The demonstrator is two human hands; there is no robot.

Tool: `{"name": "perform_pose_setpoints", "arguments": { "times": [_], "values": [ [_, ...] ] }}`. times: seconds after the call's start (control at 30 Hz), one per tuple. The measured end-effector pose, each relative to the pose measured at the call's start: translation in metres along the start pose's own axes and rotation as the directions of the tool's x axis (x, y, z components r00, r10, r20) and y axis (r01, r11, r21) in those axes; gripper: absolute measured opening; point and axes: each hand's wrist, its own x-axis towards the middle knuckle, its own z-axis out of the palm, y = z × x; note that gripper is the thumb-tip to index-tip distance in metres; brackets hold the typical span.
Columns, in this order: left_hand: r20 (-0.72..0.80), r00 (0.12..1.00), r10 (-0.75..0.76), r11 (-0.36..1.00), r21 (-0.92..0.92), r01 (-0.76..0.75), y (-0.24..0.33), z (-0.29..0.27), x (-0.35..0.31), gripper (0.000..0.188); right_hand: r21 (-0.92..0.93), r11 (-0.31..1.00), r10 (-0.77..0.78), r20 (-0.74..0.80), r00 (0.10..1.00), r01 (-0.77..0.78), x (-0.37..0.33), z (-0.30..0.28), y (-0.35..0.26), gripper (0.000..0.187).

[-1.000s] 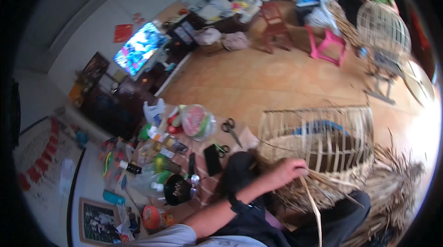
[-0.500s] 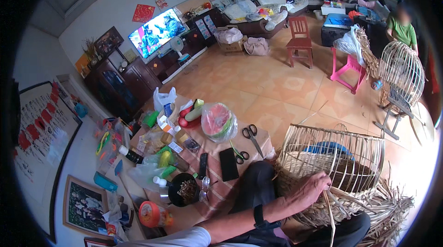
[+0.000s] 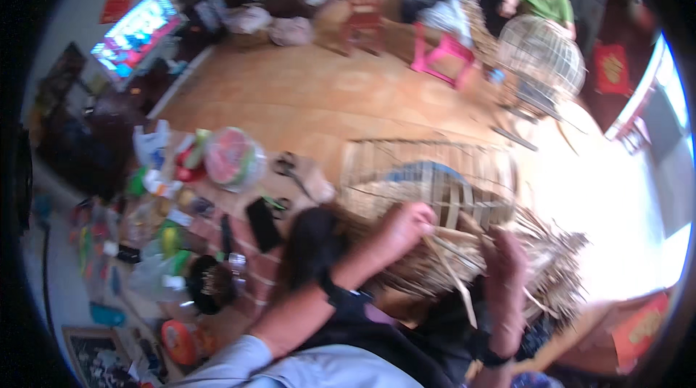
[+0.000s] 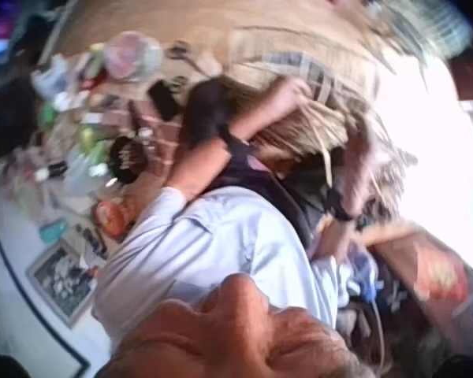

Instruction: Hand-weaving a bamboo cage structure using long bamboo strips.

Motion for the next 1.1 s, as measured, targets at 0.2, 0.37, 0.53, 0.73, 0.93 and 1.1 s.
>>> {"name": "perform_pose_setpoints", "arguments": {
  "times": [0.2,0.37,0.53,0.73,0.93,1.1],
  "values": [
    [0.138,0.989,-0.049,0.998,0.033,0.045,0.012,0.000,0.013,0.012,-0.338,0.941,0.056,0.161,0.985,0.002,0.023,0.006,-0.041,0.009],
    [0.010,0.998,0.059,0.993,0.101,-0.060,0.010,0.014,0.002,0.018,-0.453,0.890,0.065,0.213,0.975,0.039,0.022,0.017,-0.039,0.011],
    [0.018,0.997,0.075,0.962,0.261,-0.077,0.024,0.015,-0.008,0.030,-0.449,0.889,0.066,0.309,0.949,0.085,0.027,0.030,-0.033,0.015],
    [-0.044,0.987,0.153,0.971,0.191,-0.142,0.013,0.014,-0.007,0.030,-0.301,0.952,0.031,0.267,0.963,0.052,0.021,0.037,-0.018,0.005],
    [-0.015,0.999,0.053,0.971,0.234,-0.048,0.023,0.017,-0.014,0.013,-0.162,0.984,-0.041,0.207,0.978,0.076,0.006,0.035,-0.006,0.015],
    [-0.102,0.959,0.263,0.959,0.136,-0.248,-0.011,0.042,-0.009,0.013,-0.286,0.937,-0.131,0.244,0.961,0.201,0.017,0.024,-0.016,0.020]
  ]
}}
